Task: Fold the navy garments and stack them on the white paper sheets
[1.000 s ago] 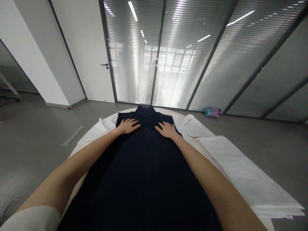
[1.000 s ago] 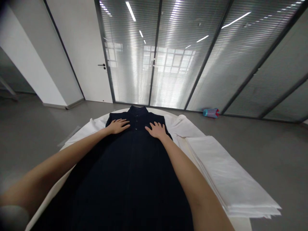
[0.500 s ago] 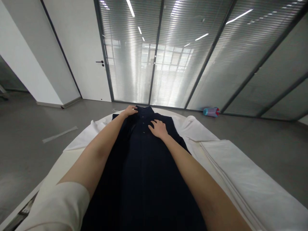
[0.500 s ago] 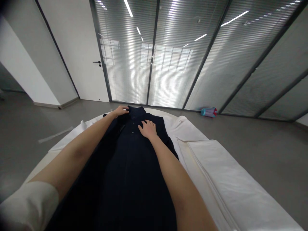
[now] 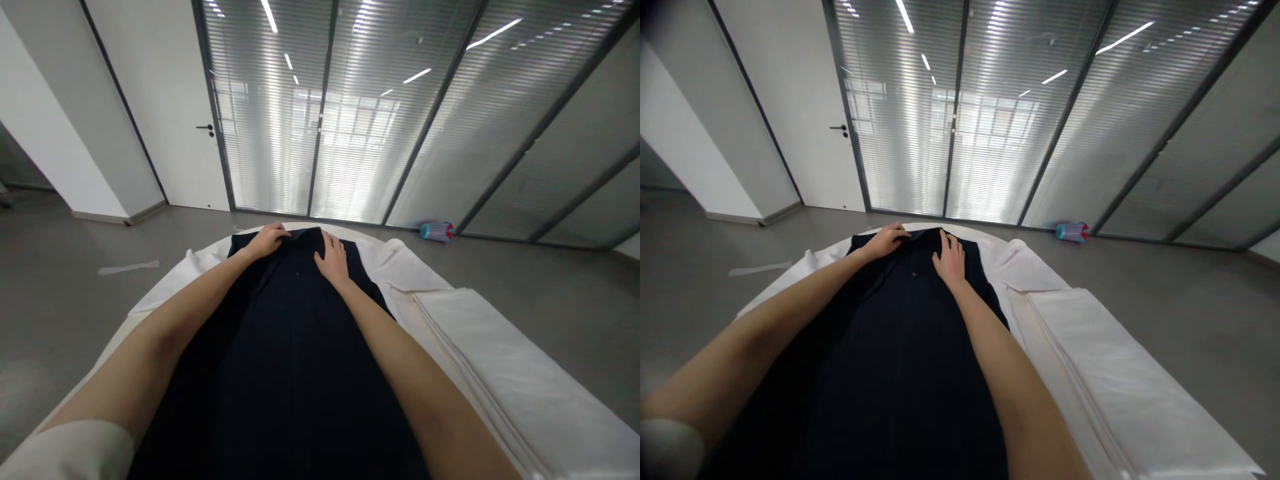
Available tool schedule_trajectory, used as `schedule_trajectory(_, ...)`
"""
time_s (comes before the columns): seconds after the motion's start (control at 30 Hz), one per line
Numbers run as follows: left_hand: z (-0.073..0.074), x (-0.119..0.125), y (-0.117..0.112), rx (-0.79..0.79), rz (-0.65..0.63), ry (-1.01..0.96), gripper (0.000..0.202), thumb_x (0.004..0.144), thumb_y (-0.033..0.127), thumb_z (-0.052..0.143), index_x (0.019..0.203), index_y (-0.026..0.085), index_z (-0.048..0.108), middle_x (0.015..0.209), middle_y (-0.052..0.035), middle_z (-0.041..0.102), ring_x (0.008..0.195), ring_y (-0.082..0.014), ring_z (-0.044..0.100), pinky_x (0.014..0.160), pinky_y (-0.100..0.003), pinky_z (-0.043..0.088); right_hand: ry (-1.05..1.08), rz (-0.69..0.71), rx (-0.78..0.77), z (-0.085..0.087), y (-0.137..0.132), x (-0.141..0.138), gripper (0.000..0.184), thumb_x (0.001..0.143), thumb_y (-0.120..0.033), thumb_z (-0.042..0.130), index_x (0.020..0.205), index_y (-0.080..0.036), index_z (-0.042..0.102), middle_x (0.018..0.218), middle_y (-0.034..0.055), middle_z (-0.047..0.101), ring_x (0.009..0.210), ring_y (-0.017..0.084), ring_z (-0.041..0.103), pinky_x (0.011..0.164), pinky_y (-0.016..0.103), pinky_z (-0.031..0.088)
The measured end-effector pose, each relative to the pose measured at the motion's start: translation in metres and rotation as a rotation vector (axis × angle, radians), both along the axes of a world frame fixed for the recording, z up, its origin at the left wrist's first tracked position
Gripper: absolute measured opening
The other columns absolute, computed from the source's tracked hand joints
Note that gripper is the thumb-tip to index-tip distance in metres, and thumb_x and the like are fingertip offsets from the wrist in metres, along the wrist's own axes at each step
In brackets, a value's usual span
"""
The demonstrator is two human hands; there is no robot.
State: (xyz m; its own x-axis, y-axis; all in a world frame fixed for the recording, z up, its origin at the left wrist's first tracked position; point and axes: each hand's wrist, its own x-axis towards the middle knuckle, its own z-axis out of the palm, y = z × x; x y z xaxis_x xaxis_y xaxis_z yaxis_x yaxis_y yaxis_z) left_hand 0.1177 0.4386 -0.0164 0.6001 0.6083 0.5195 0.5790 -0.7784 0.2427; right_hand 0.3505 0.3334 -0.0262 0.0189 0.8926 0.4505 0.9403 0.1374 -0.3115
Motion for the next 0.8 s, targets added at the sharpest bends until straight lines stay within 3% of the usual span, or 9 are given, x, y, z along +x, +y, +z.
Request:
schedule_trajectory(0.13,-0.011,-0.011,-0.002,0.041,-0.043,0.102,0.044,0.081,0.005,0.042,0.110,0.016,0.074,0.117,-0.0099,0.065,0.108,-0.0213,0.063,0.101,-0.035,0.049,-0.136,0.101,0.015,0.011,0.011,-0.005,0.064,0.095,-0.036,0.047,0.155,-0.019,0.033,0.161,0.0100,0.029,0.145,0.029,0.028,0.114,0.044,0.030)
schedule_trajectory(0.27,-0.022,-0.012,0.002,0.030,0.031,0.167,0.044,0.082,0.007,0.041,0.110,0.015,0.075,0.122,-0.0105,0.067,0.116,-0.0223,0.061,0.107,-0.037,0.045,-0.247,0.155,-0.203,0.011,0.026,-0.009,0.061,0.099,-0.053,0.037,0.150,-0.019,0.044,0.162,0.0107,0.027,0.148,0.032,0.022,0.117,0.050,0.022)
schedule_trajectory(0.37,-0.024,-0.005,-0.003,0.048,0.118,0.202,0.039,0.084,0.015,0.046,0.110,0.018,0.075,0.124,-0.0099,0.067,0.122,-0.0253,0.058,0.117,-0.046,0.032,-0.265,0.160,-0.370,0.003,0.029,-0.010,0.067,0.100,-0.060,0.027,0.150,-0.018,0.044,0.162,0.0115,0.027,0.146,0.034,0.026,0.116,0.054,0.022)
schedule_trajectory(0.43,-0.023,0.003,-0.010,0.063,0.204,0.214,0.035,0.088,0.025,0.048,0.108,0.018,0.076,0.123,-0.0109,0.068,0.126,-0.0285,0.056,0.121,-0.052,0.022,-0.260,0.154,-0.381,-0.002,0.028,-0.010,0.069,0.100,-0.061,0.025,0.153,-0.019,0.038,0.163,0.0106,0.024,0.146,0.034,0.026,0.116,0.054,0.021)
schedule_trajectory(0.5,-0.020,0.014,-0.017,0.059,0.291,0.232,0.037,0.092,0.033,0.047,0.103,0.015,0.077,0.117,-0.0145,0.070,0.125,-0.0308,0.056,0.121,-0.051,0.021,-0.261,0.156,-0.367,-0.002,0.025,-0.011,0.071,0.099,-0.063,0.024,0.153,-0.019,0.037,0.163,0.0102,0.025,0.146,0.034,0.026,0.117,0.053,0.021)
schedule_trajectory(0.57,-0.018,0.024,-0.020,0.042,0.346,0.247,0.040,0.094,0.030,0.042,0.102,0.011,0.077,0.113,-0.0184,0.070,0.120,-0.0313,0.059,0.117,-0.048,0.029,-0.272,0.154,-0.347,0.001,0.023,-0.014,0.073,0.099,-0.064,0.024,0.150,-0.017,0.043,0.161,0.0118,0.030,0.147,0.035,0.025,0.117,0.053,0.019)
schedule_trajectory(0.63,-0.018,0.031,-0.021,0.035,0.358,0.248,0.041,0.094,0.022,0.039,0.115,0.011,0.072,0.122,-0.0189,0.066,0.123,-0.0300,0.057,0.114,-0.044,0.034,-0.296,0.160,-0.306,0.005,0.025,-0.017,0.075,0.098,-0.065,0.024,0.143,-0.011,0.052,0.157,0.0156,0.036,0.149,0.033,0.020,0.119,0.051,0.014)
schedule_trajectory(0.7,-0.021,0.034,-0.020,-0.005,0.344,0.259,0.049,0.093,0.014,0.036,0.136,0.012,0.058,0.142,-0.0168,0.055,0.136,-0.0278,0.046,0.117,-0.044,0.030,-0.316,0.175,-0.264,0.007,0.029,-0.020,0.077,0.099,-0.064,0.025,0.138,-0.005,0.055,0.156,0.0195,0.036,0.151,0.031,0.014,0.121,0.047,0.009)
schedule_trajectory(0.8,-0.026,0.033,-0.019,-0.132,0.334,0.306,0.058,0.094,0.015,0.033,0.152,0.012,0.036,0.159,-0.0159,0.033,0.148,-0.0278,0.029,0.120,-0.053,0.022,-0.270,0.168,-0.294,0.005,0.039,-0.022,0.079,0.099,-0.064,0.026,0.144,-0.002,0.046,0.161,0.0213,0.023,0.152,0.028,0.013,0.122,0.046,0.009)
